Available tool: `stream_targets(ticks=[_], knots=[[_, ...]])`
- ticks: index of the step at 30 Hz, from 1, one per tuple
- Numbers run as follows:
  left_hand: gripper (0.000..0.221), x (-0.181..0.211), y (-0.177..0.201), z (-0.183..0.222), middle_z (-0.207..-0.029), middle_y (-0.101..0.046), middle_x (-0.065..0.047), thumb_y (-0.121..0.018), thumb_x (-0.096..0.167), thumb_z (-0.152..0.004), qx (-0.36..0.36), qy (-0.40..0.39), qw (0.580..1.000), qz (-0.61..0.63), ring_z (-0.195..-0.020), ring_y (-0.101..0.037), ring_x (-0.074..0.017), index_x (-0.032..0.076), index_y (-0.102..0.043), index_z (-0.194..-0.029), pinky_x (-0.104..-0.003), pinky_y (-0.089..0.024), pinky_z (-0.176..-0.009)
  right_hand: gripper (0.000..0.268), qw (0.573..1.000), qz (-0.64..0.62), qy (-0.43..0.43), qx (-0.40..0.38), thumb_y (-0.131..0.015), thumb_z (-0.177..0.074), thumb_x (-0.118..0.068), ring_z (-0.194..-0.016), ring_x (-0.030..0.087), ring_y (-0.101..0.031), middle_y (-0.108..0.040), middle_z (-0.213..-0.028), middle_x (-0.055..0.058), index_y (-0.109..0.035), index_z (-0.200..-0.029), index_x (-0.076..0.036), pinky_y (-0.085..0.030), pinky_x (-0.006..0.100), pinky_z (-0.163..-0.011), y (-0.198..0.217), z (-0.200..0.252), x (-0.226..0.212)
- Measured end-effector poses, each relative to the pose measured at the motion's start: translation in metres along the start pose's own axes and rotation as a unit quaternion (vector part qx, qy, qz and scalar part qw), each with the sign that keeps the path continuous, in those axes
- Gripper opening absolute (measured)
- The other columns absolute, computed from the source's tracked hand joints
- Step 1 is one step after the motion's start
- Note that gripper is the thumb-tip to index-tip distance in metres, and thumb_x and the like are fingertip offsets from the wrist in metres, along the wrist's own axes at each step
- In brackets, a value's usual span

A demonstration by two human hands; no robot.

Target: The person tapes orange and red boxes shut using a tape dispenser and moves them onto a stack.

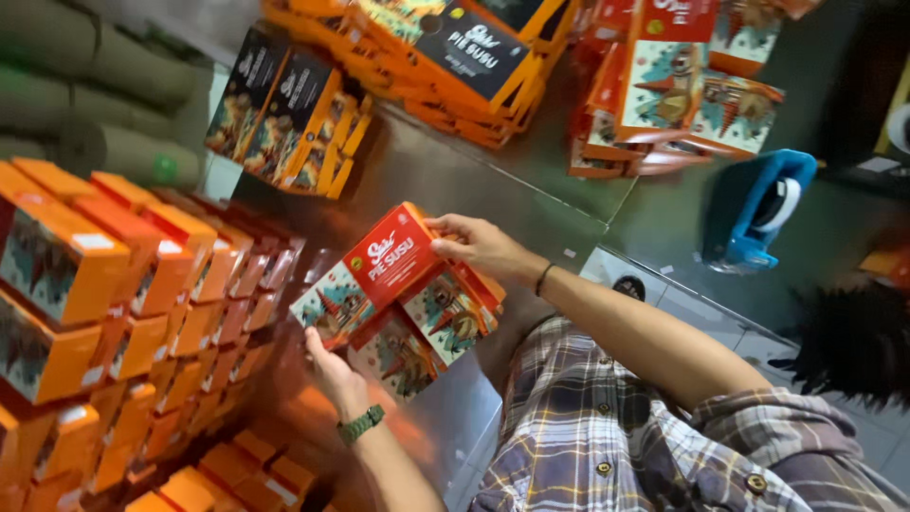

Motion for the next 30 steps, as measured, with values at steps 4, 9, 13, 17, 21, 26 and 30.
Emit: stream_targets(ticks=[4, 9, 13, 17, 21, 26, 30], knots=[[0.030, -0.015, 0.024, -0.032, -0.080, -0.066, -0.002, -0.069, 0.041, -0.088, 0.011, 0.043, 0.999, -0.032, -0.070, -0.061, -0.0169, 0.011, -0.071, -0.087, -0.034, -0.052, -0.059, 0.039, 0.997, 0.071, 0.022, 0.005, -0.056, -0.100, -0.037, -0.107, 0.014, -0.070, -0.075, -0.124, 0.002, -0.070, -0.129, -0.015, -0.052, 0.031, -0.083, 0.028, -0.005, -0.014], [0.026, 0.041, 0.040, 0.018, -0.118, -0.062, -0.017, -0.060, 0.015, -0.097, 0.104, -0.398, 0.910, -0.051, -0.101, -0.059, -0.0286, 0.006, -0.057, -0.121, -0.047, -0.049, -0.085, 0.062, 0.802, 0.349, -0.056, 0.481, -0.080, -0.087, -0.030, -0.145, 0.055, -0.017, -0.025, -0.156, 0.034, -0.050, -0.139, -0.012, -0.014, 0.071, -0.115, 0.165, 0.006, -0.031], [0.019, 0.086, 0.017, 0.092, -0.132, -0.056, -0.024, -0.051, 0.013, -0.111, 0.055, -0.479, 0.875, 0.038, -0.102, -0.058, -0.0290, 0.001, -0.046, -0.125, -0.038, -0.044, -0.090, 0.108, 0.828, 0.304, -0.133, 0.453, -0.087, -0.080, -0.041, -0.149, 0.056, 0.002, -0.002, -0.164, 0.031, -0.020, -0.158, -0.007, -0.002, 0.068, -0.120, 0.232, 0.040, -0.020], [0.012, 0.102, -0.029, 0.154, -0.092, -0.054, -0.021, -0.048, 0.008, -0.106, -0.064, -0.537, 0.833, 0.120, -0.078, -0.056, -0.0286, -0.003, -0.044, -0.104, -0.042, -0.051, -0.079, 0.089, 0.901, 0.013, -0.075, 0.426, -0.076, -0.080, -0.027, -0.127, 0.039, -0.040, -0.041, -0.139, 0.026, -0.022, -0.150, -0.014, -0.039, 0.051, -0.102, 0.247, 0.058, 0.013], [0.023, 0.078, -0.092, 0.207, -0.089, -0.070, -0.012, -0.055, 0.005, -0.087, -0.303, -0.551, 0.778, 0.009, -0.088, -0.066, -0.0241, 0.000, -0.077, -0.082, -0.035, -0.056, -0.082, 0.061, 0.834, -0.490, 0.164, 0.194, -0.064, -0.086, -0.016, -0.095, 0.031, -0.070, -0.063, -0.123, 0.014, -0.046, -0.144, -0.011, -0.064, 0.046, -0.058, 0.223, 0.108, 0.051], [0.060, -0.071, -0.186, 0.243, -0.109, -0.067, -0.007, -0.045, 0.045, -0.101, -0.651, -0.118, 0.750, -0.029, -0.096, -0.060, -0.0117, 0.001, -0.047, -0.141, -0.027, -0.047, -0.080, 0.074, 0.717, -0.672, 0.049, 0.179, -0.062, -0.067, -0.038, -0.093, 0.046, -0.068, -0.070, -0.117, 0.025, -0.065, -0.134, -0.007, -0.052, 0.065, -0.084, 0.160, 0.167, 0.097], [0.074, -0.101, -0.201, 0.272, -0.098, -0.066, -0.007, -0.027, 0.066, -0.104, -0.714, -0.035, 0.699, -0.023, -0.075, -0.063, -0.0131, 0.011, -0.044, -0.149, -0.028, -0.054, -0.066, 0.064, 0.647, -0.715, -0.059, 0.259, -0.060, -0.067, -0.037, -0.089, 0.055, -0.064, -0.069, -0.110, 0.029, -0.068, -0.121, -0.002, -0.043, 0.078, -0.092, 0.123, 0.206, 0.128]])
Point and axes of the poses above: each hand's wrist, its own z-axis away from the middle knuckle, its own y-axis out of the back of the hand, x = y × z, the point moved 2 cm from there along -z, towards the middle knuckle
